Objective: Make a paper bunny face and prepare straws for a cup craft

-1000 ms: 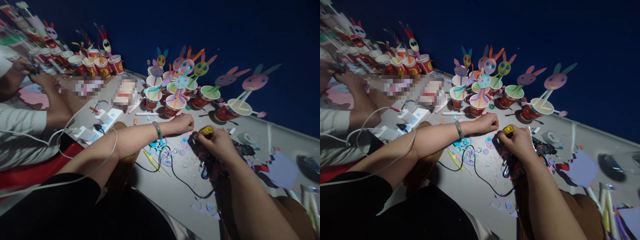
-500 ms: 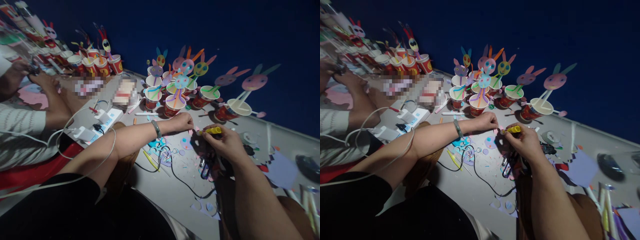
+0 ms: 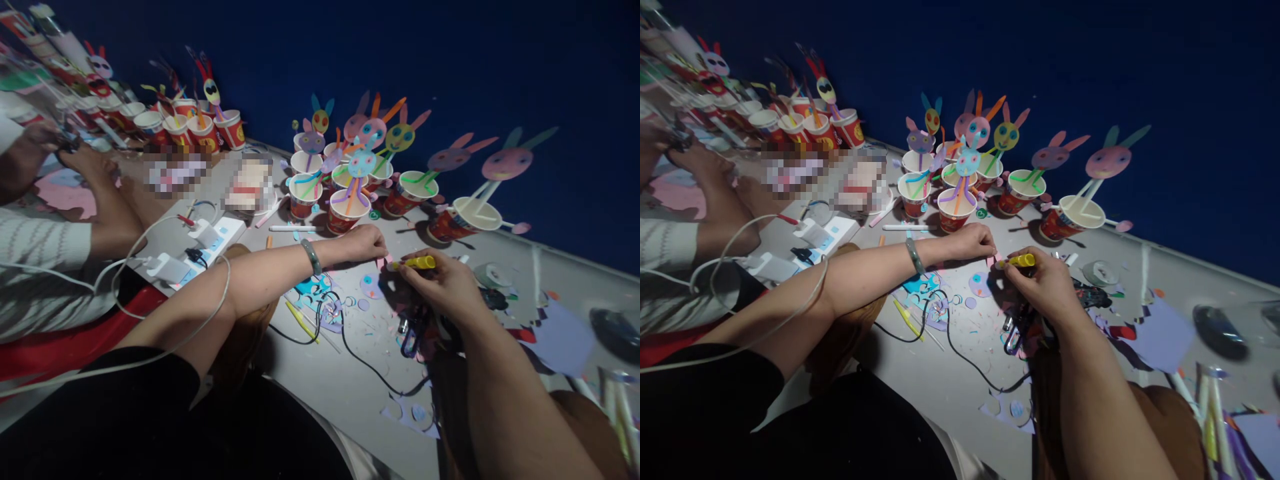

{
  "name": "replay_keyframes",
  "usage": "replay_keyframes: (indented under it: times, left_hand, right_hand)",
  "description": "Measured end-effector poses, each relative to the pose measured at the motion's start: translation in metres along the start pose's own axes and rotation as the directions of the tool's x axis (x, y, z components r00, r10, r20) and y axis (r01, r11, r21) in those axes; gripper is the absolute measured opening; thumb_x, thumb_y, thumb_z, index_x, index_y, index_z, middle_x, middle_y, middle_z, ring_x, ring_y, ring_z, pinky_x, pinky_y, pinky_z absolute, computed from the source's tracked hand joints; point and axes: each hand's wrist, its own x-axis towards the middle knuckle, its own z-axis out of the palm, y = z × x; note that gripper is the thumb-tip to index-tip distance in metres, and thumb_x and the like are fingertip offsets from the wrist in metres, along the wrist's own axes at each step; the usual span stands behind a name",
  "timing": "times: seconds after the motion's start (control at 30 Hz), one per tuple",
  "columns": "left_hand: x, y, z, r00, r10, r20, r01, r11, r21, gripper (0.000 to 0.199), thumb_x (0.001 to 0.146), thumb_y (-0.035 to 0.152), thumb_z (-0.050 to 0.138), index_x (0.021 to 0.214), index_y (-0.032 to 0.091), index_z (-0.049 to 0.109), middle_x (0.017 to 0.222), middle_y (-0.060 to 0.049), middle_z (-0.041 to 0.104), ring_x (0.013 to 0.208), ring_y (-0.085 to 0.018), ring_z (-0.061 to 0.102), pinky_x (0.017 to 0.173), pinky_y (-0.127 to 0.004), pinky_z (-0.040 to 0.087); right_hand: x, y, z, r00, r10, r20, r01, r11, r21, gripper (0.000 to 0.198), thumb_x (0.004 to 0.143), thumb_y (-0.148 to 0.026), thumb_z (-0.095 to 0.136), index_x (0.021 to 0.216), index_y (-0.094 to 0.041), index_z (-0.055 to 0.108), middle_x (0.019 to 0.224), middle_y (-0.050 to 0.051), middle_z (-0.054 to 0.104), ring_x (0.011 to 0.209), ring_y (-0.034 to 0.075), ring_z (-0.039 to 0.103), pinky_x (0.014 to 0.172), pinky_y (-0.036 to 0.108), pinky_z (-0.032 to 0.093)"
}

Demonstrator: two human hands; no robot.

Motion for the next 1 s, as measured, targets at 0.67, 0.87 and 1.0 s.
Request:
replay_keyframes:
  times: [0.67,0.87,1.0]
  left_hand:
    - [0.0,-0.002,0.009,0.996,0.084,-0.031,-0.073,0.964,0.256,0.021,0.082,0.018,0.058,0.085,0.013,0.078,0.096,-0.011,0.075,0.092,-0.021,0.068,0.082,-0.03,0.052]
    - [-0.003,0.0,0.01,0.995,0.081,-0.05,-0.066,0.965,0.252,0.018,0.084,0.019,0.059,0.083,0.013,0.076,0.097,-0.011,0.074,0.093,-0.021,0.067,0.083,-0.031,0.052]
    - [-0.005,0.002,0.011,0.994,0.08,-0.068,-0.06,0.965,0.254,0.017,0.084,0.019,0.059,0.081,0.014,0.075,0.096,-0.01,0.074,0.091,-0.02,0.067,0.084,-0.03,0.052]
  right_hand:
    - [0.0,-0.007,-0.008,0.994,0.106,0.017,-0.106,0.994,-0.039,0.02,0.072,-0.039,0.066,0.079,-0.02,0.064,0.07,0.005,0.07,0.06,0.018,0.061,0.057,0.029,0.045]
    - [0.002,-0.013,-0.004,0.998,0.007,-0.067,-0.01,0.999,-0.033,0.022,0.073,-0.04,0.065,0.083,-0.02,0.067,0.075,0.007,0.073,0.065,0.02,0.064,0.064,0.031,0.048]
    - [0.004,-0.013,0.003,0.994,-0.076,-0.073,0.069,0.993,-0.094,0.022,0.076,-0.041,0.064,0.084,-0.02,0.068,0.073,0.008,0.073,0.065,0.022,0.066,0.067,0.033,0.049]
